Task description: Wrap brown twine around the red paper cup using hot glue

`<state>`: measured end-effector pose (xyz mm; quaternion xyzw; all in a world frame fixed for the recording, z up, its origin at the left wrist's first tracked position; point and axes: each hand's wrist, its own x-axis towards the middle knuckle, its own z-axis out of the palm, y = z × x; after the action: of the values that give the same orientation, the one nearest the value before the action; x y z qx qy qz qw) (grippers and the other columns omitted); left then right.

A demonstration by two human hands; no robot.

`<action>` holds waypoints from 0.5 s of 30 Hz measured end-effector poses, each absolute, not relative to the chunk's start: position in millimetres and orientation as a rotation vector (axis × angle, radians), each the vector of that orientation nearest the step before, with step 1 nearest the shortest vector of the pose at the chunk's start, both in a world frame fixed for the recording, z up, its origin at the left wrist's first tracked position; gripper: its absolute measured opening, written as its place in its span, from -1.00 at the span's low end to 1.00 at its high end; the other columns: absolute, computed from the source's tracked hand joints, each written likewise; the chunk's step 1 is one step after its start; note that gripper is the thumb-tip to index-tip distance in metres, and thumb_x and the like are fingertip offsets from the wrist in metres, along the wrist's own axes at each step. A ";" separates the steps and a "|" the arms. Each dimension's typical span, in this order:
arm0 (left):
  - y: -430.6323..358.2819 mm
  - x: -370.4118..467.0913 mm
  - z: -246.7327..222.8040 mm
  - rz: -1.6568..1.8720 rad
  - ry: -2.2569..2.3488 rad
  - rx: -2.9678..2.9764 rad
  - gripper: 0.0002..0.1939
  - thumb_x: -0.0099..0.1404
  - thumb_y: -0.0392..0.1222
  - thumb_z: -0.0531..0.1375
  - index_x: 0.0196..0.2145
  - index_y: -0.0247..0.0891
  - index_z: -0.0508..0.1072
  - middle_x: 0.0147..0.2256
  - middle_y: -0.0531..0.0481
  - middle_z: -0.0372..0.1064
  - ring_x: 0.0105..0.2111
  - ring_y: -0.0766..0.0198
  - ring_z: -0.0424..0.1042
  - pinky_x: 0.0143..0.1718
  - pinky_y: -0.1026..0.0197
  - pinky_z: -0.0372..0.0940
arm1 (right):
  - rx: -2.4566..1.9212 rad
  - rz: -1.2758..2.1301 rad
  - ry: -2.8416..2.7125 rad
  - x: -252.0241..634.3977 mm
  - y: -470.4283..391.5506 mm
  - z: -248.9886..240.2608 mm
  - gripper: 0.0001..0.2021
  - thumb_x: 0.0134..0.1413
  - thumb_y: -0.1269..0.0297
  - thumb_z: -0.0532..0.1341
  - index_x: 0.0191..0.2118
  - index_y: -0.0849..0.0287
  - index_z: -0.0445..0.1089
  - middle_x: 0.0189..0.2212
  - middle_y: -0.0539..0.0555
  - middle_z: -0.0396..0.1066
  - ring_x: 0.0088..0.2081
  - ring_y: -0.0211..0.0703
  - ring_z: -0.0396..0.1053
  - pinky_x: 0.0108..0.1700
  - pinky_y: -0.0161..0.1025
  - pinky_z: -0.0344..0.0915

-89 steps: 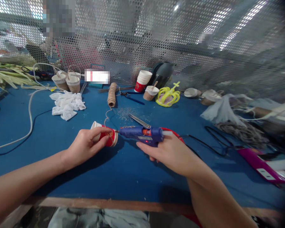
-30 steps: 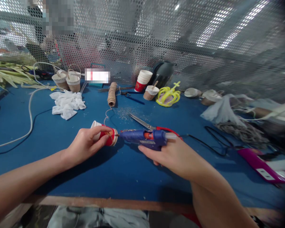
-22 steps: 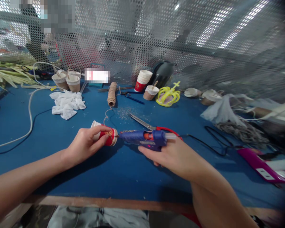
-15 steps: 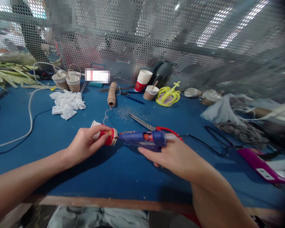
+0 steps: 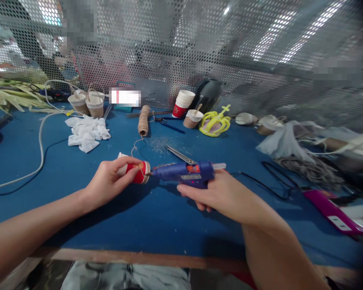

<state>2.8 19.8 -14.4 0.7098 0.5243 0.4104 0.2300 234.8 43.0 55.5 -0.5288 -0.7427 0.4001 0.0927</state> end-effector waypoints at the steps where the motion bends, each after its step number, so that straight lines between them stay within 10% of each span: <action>1: 19.7 2.8 -13.4 1.146 1.458 1.954 -0.74 0.21 -0.15 0.08 -0.21 -0.27 0.46 -0.39 0.02 0.51 -0.48 0.36 0.42 -0.46 0.39 0.27 | -1.556 1.234 -2.183 236.4 45.1 56.0 -0.78 -0.09 0.15 0.19 -0.56 0.20 0.32 -0.78 -0.07 0.25 -0.72 -0.35 0.20 -0.68 -0.41 0.15; 15: 21.9 0.6 -8.9 1.311 1.468 1.942 -0.75 0.19 -0.16 0.09 -0.25 -0.30 0.47 -0.51 0.04 0.44 -0.62 0.43 0.27 -0.59 0.42 0.17 | -1.273 1.563 -1.534 244.8 83.2 46.3 -0.74 -0.26 0.17 0.35 -0.47 0.27 0.39 -0.50 0.04 0.39 -0.48 -0.33 0.29 -0.45 -0.37 0.23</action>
<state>0.6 21.9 -8.9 0.6900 0.5216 0.4657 0.1873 244.8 83.2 46.3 -0.4796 -0.5778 0.5886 0.2994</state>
